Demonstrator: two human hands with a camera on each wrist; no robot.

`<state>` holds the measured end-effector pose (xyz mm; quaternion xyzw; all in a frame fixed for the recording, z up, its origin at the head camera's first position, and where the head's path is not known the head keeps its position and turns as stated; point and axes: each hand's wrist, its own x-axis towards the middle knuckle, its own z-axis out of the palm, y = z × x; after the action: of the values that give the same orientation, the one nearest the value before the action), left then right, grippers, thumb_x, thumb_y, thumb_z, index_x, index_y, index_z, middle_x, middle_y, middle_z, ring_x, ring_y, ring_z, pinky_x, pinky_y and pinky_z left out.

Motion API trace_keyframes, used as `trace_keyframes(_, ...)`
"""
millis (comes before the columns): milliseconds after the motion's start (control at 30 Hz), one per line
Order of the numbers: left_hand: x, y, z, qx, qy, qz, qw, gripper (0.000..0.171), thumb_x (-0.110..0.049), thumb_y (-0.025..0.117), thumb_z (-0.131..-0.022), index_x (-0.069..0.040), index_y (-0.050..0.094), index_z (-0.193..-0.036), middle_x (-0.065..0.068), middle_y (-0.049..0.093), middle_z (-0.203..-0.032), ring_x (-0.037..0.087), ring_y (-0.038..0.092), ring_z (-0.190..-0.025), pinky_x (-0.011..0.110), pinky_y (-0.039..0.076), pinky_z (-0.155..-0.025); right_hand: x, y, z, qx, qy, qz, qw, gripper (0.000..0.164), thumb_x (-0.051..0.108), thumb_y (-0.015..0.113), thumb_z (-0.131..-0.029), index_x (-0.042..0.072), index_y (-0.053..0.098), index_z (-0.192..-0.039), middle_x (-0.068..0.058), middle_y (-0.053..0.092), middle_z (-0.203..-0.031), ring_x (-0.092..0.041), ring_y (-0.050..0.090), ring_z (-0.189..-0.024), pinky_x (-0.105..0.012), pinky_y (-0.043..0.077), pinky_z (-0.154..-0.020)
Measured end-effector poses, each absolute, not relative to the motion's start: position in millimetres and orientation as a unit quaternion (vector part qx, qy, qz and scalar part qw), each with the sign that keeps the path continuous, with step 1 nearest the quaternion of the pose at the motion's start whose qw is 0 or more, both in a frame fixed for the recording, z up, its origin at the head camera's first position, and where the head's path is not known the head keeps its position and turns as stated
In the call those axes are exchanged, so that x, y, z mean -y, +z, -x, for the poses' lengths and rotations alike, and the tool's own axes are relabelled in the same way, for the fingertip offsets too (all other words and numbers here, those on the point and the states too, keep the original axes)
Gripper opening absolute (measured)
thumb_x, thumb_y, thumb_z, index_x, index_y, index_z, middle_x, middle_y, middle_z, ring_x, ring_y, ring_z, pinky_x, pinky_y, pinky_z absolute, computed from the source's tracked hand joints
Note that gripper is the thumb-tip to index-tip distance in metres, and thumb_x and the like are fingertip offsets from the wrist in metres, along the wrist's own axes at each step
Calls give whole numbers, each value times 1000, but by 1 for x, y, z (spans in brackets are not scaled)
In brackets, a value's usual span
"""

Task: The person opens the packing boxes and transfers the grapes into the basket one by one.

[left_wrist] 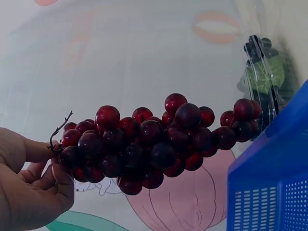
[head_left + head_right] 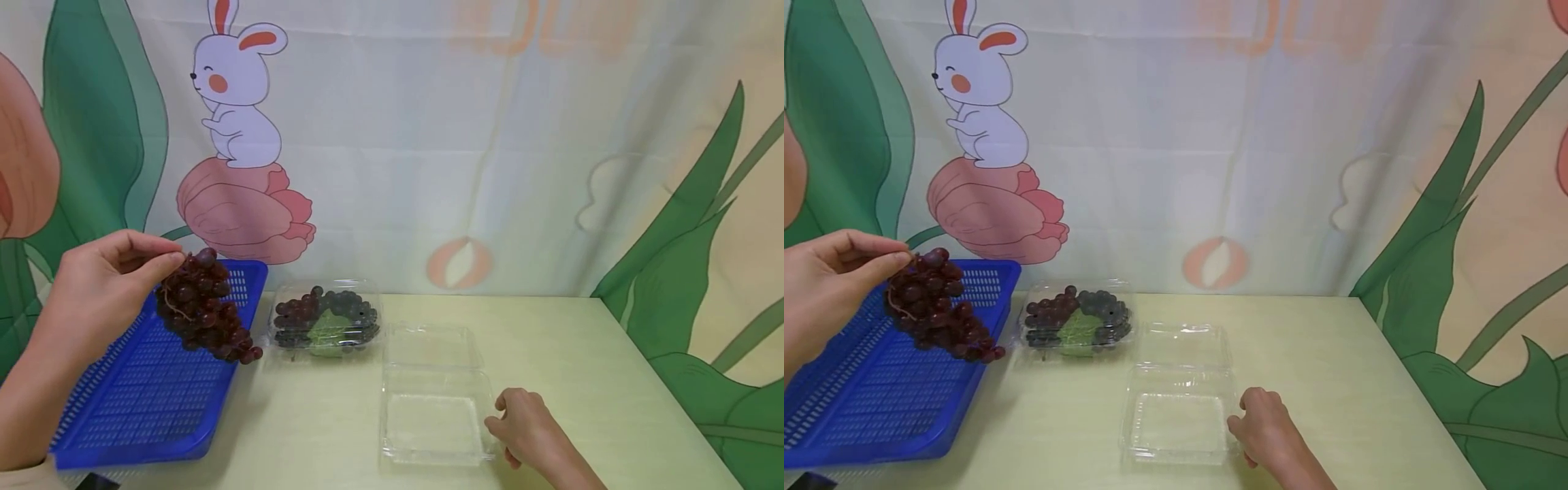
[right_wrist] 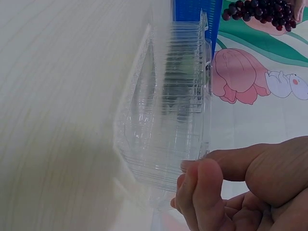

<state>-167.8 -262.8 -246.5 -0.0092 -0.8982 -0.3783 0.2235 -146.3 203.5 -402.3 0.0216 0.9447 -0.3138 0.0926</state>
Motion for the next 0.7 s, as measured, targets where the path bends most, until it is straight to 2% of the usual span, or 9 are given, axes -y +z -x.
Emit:
trace_keyframes(300, 281, -247, 168, 889, -392, -16, 238, 32, -24, 60, -106, -1, 67, -126, -33, 58, -93, -11, 49, -92, 3, 41, -71, -204, -401, 145, -947, -306, -21, 97, 35, 1, 66, -92, -19, 60, -120, -7, 61, -54, -18, 57, -40, -39, 60, -77)
trace_keyframes(333, 283, -247, 168, 887, -395, -19, 240, 32, -24, 61, -106, 0, 67, -126, -37, 54, -91, -11, 50, -92, 3, 41, -71, -204, -401, 145, -947, -307, -20, 97, 35, 1, 66, -92, -19, 60, -120, -7, 61, -54, -19, 57, -40, -40, 60, -76)
trace_keyframes(467, 293, -251, 169, 886, -394, -23, 244, 31, -19, 60, -106, 3, 65, -127, -40, 52, -88, -14, 49, -87, 2, 41, -70, -204, -401, 145, -946, -309, -19, 96, 35, 1, 66, -92, -19, 59, -120, -7, 62, -55, -18, 57, -40, -35, 59, -71)
trace_keyframes(700, 309, -261, 171, 889, -383, -26, 247, 32, -15, 57, -107, 10, 62, -127, -43, 47, -83, -18, 46, -80, 3, 39, -67, -202, -400, 146, -942, -321, -22, 99, 35, 0, 66, -93, -20, 58, -120, -8, 62, -57, -17, 56, -38, -28, 50, -51)
